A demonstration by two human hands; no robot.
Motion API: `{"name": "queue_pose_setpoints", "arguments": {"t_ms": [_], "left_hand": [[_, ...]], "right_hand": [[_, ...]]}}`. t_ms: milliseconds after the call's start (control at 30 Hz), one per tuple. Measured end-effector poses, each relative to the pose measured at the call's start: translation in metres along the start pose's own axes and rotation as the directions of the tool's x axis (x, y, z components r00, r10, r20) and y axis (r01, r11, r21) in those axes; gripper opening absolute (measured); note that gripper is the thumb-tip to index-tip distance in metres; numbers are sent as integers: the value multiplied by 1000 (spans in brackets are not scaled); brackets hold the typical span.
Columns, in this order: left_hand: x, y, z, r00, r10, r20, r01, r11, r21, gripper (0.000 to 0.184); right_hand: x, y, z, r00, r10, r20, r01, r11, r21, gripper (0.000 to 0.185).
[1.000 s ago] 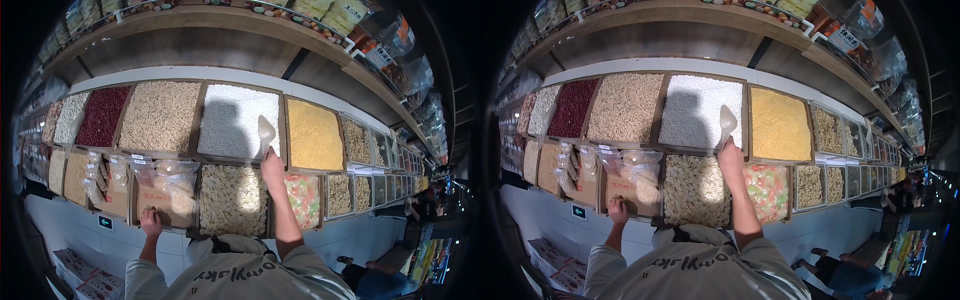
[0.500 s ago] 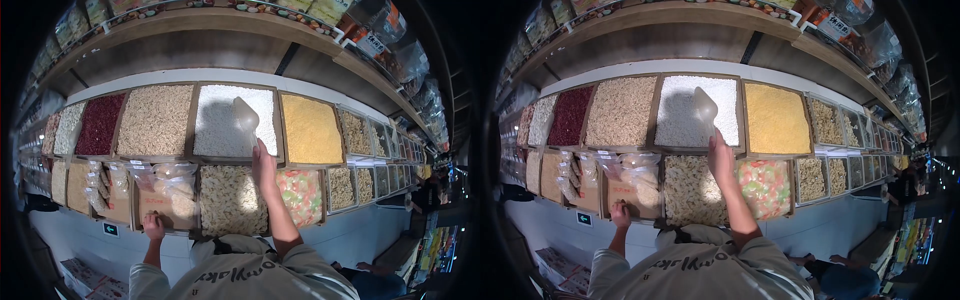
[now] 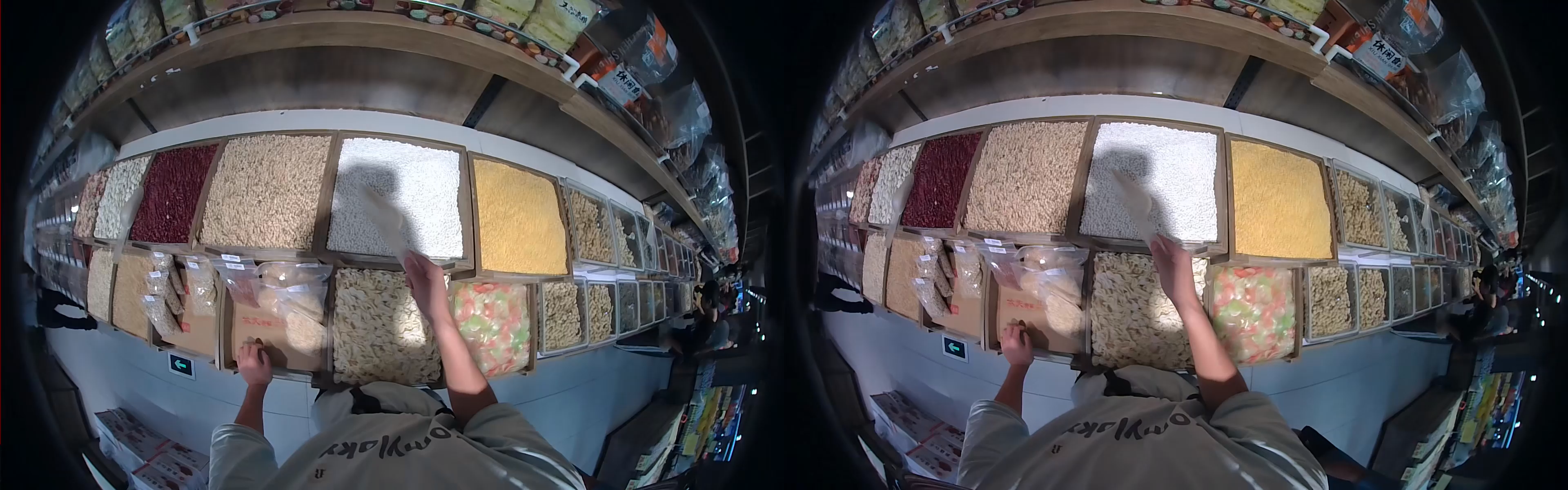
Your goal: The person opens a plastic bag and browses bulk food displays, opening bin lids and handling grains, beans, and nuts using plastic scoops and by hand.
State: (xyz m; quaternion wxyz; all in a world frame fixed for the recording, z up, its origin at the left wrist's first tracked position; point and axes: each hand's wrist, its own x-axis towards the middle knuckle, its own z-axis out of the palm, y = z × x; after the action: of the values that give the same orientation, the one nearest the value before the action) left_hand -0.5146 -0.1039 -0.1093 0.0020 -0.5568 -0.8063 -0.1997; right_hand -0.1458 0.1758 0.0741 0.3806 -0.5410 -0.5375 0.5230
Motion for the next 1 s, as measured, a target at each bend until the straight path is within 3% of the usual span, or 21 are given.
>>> {"name": "queue_pose_setpoints", "arguments": {"t_ms": [33, 67, 133, 200, 300, 333, 433, 500, 567, 633, 733, 800, 1000], "left_hand": [[0, 1, 0, 1000, -2, -1, 2, 1000, 2, 15], [0, 1, 0, 1000, -5, -2, 5, 1000, 3, 15], [0, 0, 0, 1000, -1, -5, 1, 1000, 0, 16], [0, 1, 0, 1000, 0, -11, 0, 1000, -6, 16], [0, 3, -3, 1000, -17, 7, 17, 1000, 0, 17], [0, 2, -2, 1000, -9, 3, 9, 1000, -6, 18], [1, 2, -2, 1000, 11, -11, -11, 1000, -18, 18], [2, 4, -3, 999, 26, -18, -27, 999, -24, 19], [3, 4, -4, 999, 32, -12, -32, 999, -11, 19], [2, 3, -1, 999, 32, -17, -32, 999, -10, 20], [1, -1, 1, 1000, 27, -13, -27, 1000, -13, 21], [-1, -2, 0, 1000, 21, -5, -21, 1000, -17, 21], [0, -2, -1, 998, -4, 63, 4, 1000, 0, 22]], "right_hand": [[7, 13, 0, 1000, 0, -2, 0, 1000, 3, 32], [15, 22, 0, 975, -208, -78, 198, 973, -120, 32], [21, 23, -6, 902, -412, -127, 372, 893, -255, 33], [20, 3, -23, 992, 61, -114, -67, 996, -51, 33], [27, 0, -36, 971, 90, -221, -93, 996, -1, 33], [33, 11, -40, 968, 15, -252, -12, 1000, 15, 33], [36, 14, -49, 949, 7, -317, 0, 1000, 22, 33], [28, 4, -41, 955, 3, -296, 13, 999, 51, 32], [18, -9, -26, 982, 21, -189, -4, 996, 90, 31], [5, -20, -20, 999, 43, -33, -43, 999, 15, 29], [-11, -13, -15, 1000, 25, -2, -24, 998, 60, 29], [-21, -11, -20, 991, 129, 32, -130, 991, 18, 29], [-25, -1, -40, 982, 191, 11, -191, 972, 135, 32]]}}
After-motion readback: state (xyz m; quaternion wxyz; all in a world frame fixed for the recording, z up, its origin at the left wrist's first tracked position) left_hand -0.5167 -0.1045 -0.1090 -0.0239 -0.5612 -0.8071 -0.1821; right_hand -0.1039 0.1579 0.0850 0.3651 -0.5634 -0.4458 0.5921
